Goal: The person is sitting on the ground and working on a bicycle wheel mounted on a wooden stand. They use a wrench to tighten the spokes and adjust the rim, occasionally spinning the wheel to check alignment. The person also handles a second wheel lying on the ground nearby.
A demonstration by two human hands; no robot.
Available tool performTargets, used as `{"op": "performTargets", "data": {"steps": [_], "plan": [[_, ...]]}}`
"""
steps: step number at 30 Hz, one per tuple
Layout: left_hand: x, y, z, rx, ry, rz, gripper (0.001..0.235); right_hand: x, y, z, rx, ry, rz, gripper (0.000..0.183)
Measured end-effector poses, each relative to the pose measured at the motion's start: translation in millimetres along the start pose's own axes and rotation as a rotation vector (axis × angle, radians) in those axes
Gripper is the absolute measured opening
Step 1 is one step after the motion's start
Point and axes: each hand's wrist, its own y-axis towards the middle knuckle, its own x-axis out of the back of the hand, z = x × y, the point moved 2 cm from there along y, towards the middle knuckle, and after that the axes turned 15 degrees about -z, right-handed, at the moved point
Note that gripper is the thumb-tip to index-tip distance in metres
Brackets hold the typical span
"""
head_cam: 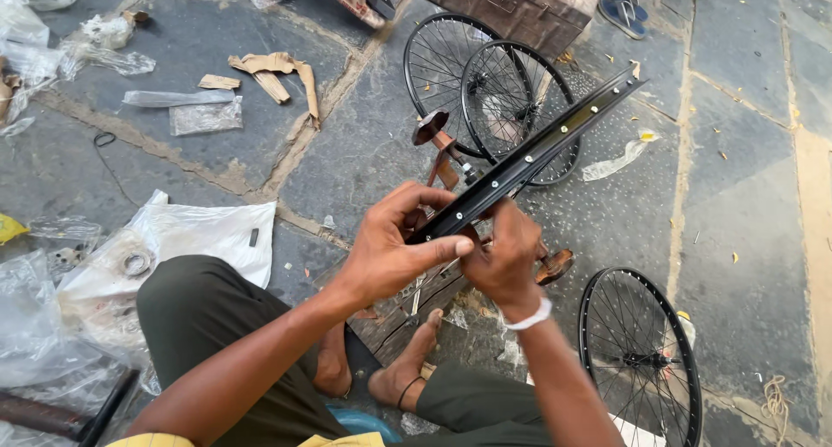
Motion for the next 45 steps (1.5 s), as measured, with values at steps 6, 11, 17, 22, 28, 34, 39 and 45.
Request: {"op": "performTargets", "data": {"steps": [6, 11, 17, 22, 28, 34, 39, 45], "plan": [[1.6, -1.6, -0.7, -0.149, 0.171, -0.079, 0.058, -31.5, -20.2, 26.7, 0.091, -0.07, -0.511, 0.033], [3.7, -10.6, 4.6, -0.1, 0.163, -0.014, 0.051, -4.7, -28.9, 31.6, -0.233, 0.184, -0.241, 0.03], [12.4, -18.4, 11.5, -0.177, 0.192, -0.091, 0.063, 17.2, -7.2, 15.8, -0.3, 0.381, 0.099, 0.013], [18.9, -29.1, 22.6, -0.137, 0.125, -0.068, 0.058, 15.5, -11.2, 36.3, -0.142, 0.245, 0.113, 0.018], [17.3, -31.6, 24.5, -0.147, 0.029, -0.054, 0.055, 15.4, -6.8, 33.0, -0.243, 0.341, 0.198, 0.021], [33.4, -24.4, 58.3, 0.065, -0.011, -0.023, 0.031, 18.5, -6.8, 30.6, -0.197, 0.336, 0.266, 0.028], [40.3, 0.7, 76.1, 0.493, 0.115, 0.237, 0.035, 8.0, -16.7, 46.0, -0.037, 0.308, 0.267, 0.034], [44.1, -5.8, 67.5, 0.634, 0.012, 0.228, 0.031, 3.5, -33.0, 47.4, -0.052, 0.271, 0.232, 0.033]]}}
